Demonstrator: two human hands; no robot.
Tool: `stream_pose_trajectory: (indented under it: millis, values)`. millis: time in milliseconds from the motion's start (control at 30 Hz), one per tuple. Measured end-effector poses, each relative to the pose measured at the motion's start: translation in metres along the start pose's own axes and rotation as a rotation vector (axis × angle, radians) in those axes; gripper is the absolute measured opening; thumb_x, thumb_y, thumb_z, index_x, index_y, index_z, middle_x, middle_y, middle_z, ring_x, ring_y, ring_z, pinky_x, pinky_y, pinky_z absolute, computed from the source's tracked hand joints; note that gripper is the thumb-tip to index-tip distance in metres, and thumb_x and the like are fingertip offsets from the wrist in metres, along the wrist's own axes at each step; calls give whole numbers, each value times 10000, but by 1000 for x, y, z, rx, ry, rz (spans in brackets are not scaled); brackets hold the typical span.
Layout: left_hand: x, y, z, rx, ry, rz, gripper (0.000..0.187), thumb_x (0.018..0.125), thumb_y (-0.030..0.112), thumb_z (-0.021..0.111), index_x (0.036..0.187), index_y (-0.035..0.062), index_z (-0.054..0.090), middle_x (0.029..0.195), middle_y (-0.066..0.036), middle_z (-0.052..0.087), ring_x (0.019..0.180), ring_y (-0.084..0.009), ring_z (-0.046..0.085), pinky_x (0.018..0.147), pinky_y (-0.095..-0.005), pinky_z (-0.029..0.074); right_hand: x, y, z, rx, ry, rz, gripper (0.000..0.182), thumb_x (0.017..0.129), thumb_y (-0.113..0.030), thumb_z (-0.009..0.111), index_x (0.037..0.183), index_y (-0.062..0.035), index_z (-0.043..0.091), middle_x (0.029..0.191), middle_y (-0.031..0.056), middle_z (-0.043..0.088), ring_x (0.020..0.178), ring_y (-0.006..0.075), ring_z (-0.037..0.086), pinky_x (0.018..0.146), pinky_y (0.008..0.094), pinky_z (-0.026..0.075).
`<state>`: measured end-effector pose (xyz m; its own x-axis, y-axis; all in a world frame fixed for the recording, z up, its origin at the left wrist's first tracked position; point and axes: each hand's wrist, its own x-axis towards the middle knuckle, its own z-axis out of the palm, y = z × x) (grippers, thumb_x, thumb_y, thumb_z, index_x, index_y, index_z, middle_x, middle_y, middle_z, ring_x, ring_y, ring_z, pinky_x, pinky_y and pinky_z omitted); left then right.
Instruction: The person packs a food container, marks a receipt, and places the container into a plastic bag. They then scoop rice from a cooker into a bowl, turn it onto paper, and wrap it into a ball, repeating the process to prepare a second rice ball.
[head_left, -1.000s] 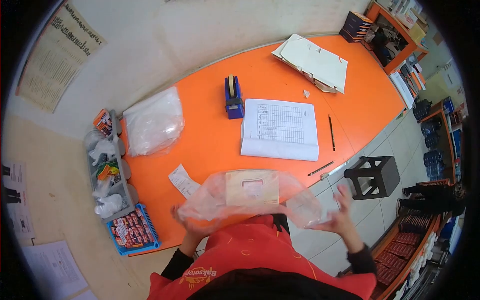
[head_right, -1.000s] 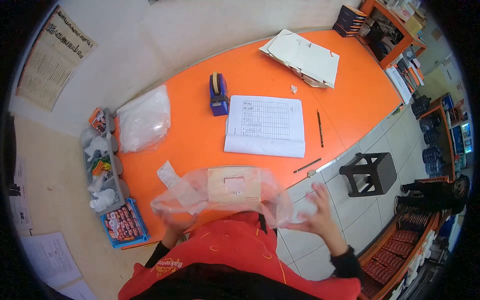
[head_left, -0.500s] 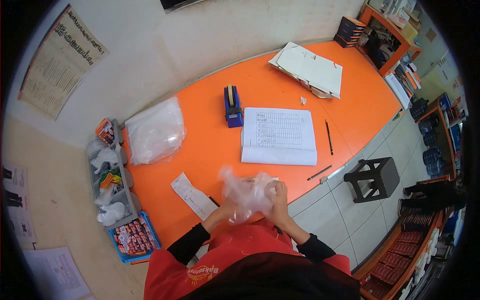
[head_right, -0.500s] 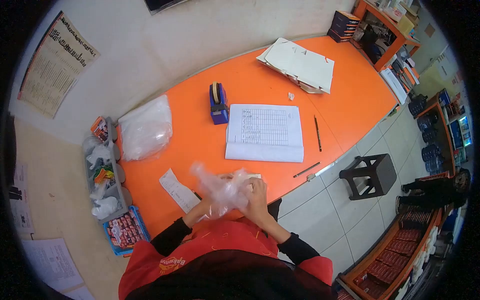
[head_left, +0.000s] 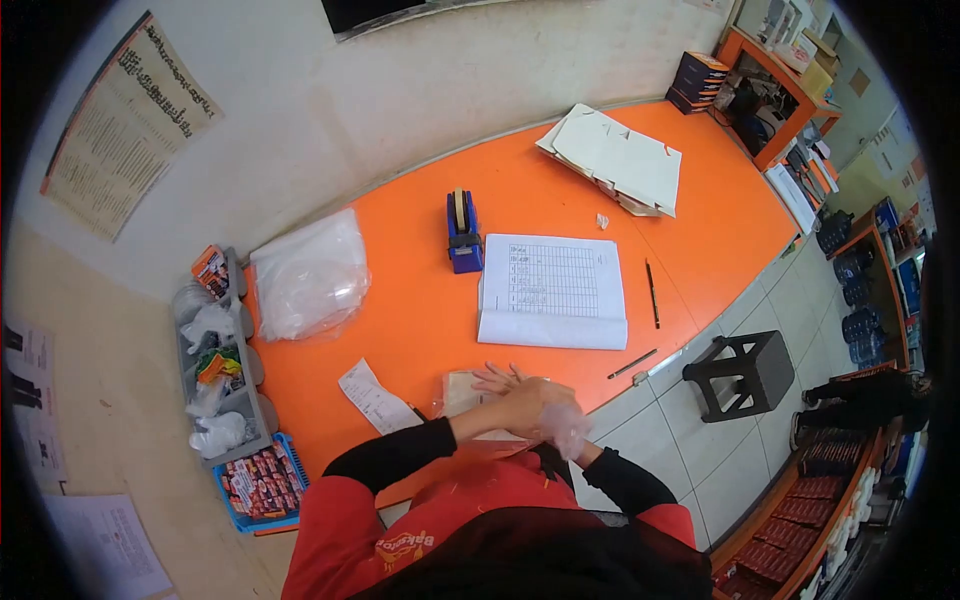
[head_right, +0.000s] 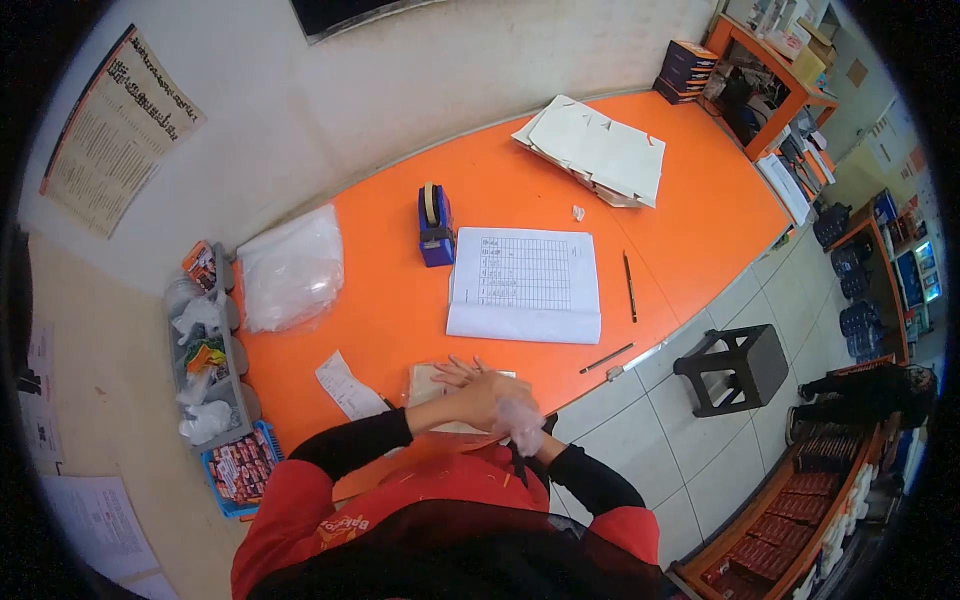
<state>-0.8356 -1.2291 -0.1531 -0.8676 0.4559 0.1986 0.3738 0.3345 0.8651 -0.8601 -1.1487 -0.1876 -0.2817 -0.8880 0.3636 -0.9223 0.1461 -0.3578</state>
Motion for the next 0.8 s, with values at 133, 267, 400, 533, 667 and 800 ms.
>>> stream_pose_trajectory:
  millis: [133, 267, 400, 533, 667, 800]
  values:
    - [56, 18, -38, -425, 62, -183, 84, 700, 74, 606, 770, 36, 633, 748, -67, 622, 690, -145, 537, 595, -290, 414, -16, -4, -3, 871, -190, 376, 478, 853, -251, 542, 1290, -101, 420, 1350, 48, 403, 1275, 188, 300, 1081, 394, 174]
    - [103, 15, -61, -612, 243, -428, 91, 797, 48, 555, 775, 48, 644, 559, 59, 473, 462, -4, 341, 409, -192, 238, -7, -22, -24, 1067, -292, 274, 347, 843, -206, 576, 1146, -53, 506, 1175, 89, 531, 1104, 201, 465, 984, 315, 331]
    - [129, 17, -98, -483, 438, -159, 81, 819, 50, 557, 843, 42, 634, 622, 52, 492, 453, -3, 329, 395, -188, 232, -5, -29, -7, 1333, -143, 258, 275, 839, -198, 577, 1061, -42, 537, 1103, 83, 572, 1002, 198, 523, 903, 308, 398]
    - [103, 22, -168, -698, 424, -228, 250, 857, 163, 565, 1095, 90, 582, 686, 46, 474, 616, -33, 426, 559, -199, 365, -15, -28, 8, 1621, -59, 450, 243, 837, -200, 574, 1015, -35, 555, 1058, 76, 589, 927, 196, 552, 841, 306, 428]
    - [67, -8, -178, -491, 249, -272, 293, 888, 183, 530, 1154, 63, 555, 727, 36, 479, 668, -50, 439, 628, -197, 391, 16, -10, -37, 1392, -67, 367, 283, 835, -230, 562, 1033, -28, 579, 1011, 91, 593, 879, 208, 563, 800, 313, 436]
    - [39, 3, -148, -139, -80, -125, 285, 887, 209, 544, 1125, 54, 567, 829, 11, 514, 751, -111, 477, 686, -257, 418, 64, -16, -70, 792, -229, -21, 324, 838, -240, 540, 1094, -48, 587, 1006, 127, 601, 913, 250, 569, 815, 367, 443]
